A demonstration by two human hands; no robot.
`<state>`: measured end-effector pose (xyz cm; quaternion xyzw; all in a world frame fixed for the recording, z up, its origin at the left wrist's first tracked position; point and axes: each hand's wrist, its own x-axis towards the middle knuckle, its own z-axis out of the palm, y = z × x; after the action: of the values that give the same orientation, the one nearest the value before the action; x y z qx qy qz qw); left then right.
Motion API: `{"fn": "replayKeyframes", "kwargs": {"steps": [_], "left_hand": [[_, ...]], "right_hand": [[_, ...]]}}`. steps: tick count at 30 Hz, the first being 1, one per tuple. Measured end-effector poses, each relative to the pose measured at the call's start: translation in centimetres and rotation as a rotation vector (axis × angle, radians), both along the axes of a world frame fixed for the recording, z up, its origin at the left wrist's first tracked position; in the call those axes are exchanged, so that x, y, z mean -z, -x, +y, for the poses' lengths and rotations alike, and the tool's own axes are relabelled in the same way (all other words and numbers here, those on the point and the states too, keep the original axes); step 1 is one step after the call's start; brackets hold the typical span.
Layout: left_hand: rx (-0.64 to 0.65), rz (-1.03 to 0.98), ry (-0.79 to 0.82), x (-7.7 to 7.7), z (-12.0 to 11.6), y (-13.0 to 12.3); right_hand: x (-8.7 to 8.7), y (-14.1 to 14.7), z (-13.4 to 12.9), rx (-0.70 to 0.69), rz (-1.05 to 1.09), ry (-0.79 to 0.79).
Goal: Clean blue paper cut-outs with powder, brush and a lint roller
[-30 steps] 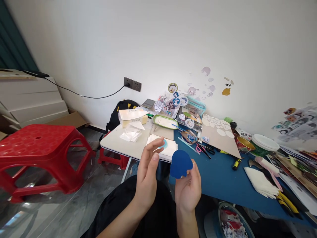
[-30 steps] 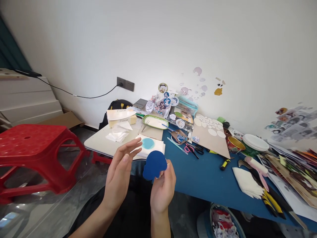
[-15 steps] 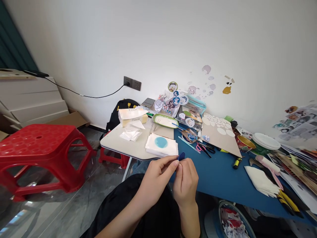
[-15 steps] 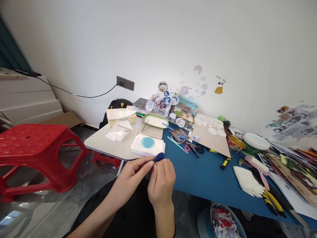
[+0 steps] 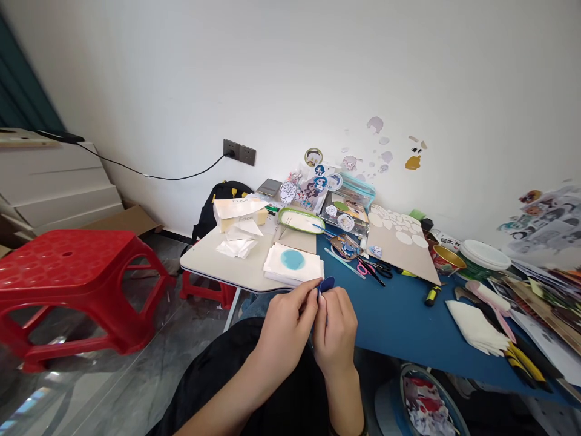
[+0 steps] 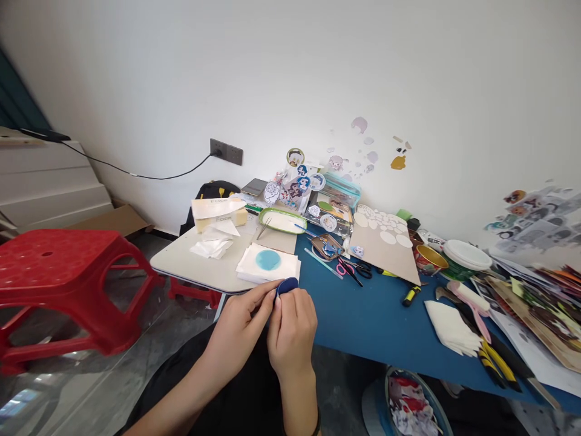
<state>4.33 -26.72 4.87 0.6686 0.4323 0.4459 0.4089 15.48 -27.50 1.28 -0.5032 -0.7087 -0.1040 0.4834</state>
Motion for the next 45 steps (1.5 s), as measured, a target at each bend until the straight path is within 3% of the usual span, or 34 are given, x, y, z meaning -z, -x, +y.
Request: {"fn": "replayKeyframes", "kwargs": {"steps": [9, 15, 18, 24, 27, 31, 34, 37, 42, 45], "left_hand": [[-0.020, -0.065, 0.051, -0.1, -0.2, -0.1], [0.043, -0.441, 0.265, 0.8, 0.5, -0.2], [0.051, -0.521, 0.336, 1.1, 0.7, -0.2], [-0.049, -0.296, 0.104, 1.1, 0.2, -0.3], [-0.120, -0.165, 0.021, 0.9, -0.2, -0.4], [-0.020, -0.217, 0.031, 0.4, -0.5, -0.4], [0.057, -0.223, 0.030, 0.2, -0.4, -0.3], [0.009, -0.196, 0.029, 0.3, 0.0, -0.3], [-0.064, -0.659, 0.303, 0.3, 1.4, 0.0], [-0.126, -0.878, 0.403, 0.2, 2.6, 1.0]], "right_hand": [[0.2, 0.2, 0.1, -0.005, 0.074, 0.021], [0.5, 0.5, -0.2, -0.031, 0.491, 0.070], [0.4, 0.5, -0.3, -0.048, 0.637, 0.128], [-0.9, 0.0, -0.4, -0.188, 0.556, 0.236], [-1.5, 0.1, -0.4, -0.116, 0.437, 0.215], [-1.7, 0.4, -0.6, 0.064, 0.349, 0.170], [-1.5, 0.4, -0.7, 0.001, 0.399, 0.176], [-0.9, 0.4, -0.8, -0.116, 0.540, 0.229], [0.7, 0.3, -0.4, -0.196, 1.072, 0.162], [1.2, -0.3, 0.1, -0.213, 1.234, 0.126]]}}
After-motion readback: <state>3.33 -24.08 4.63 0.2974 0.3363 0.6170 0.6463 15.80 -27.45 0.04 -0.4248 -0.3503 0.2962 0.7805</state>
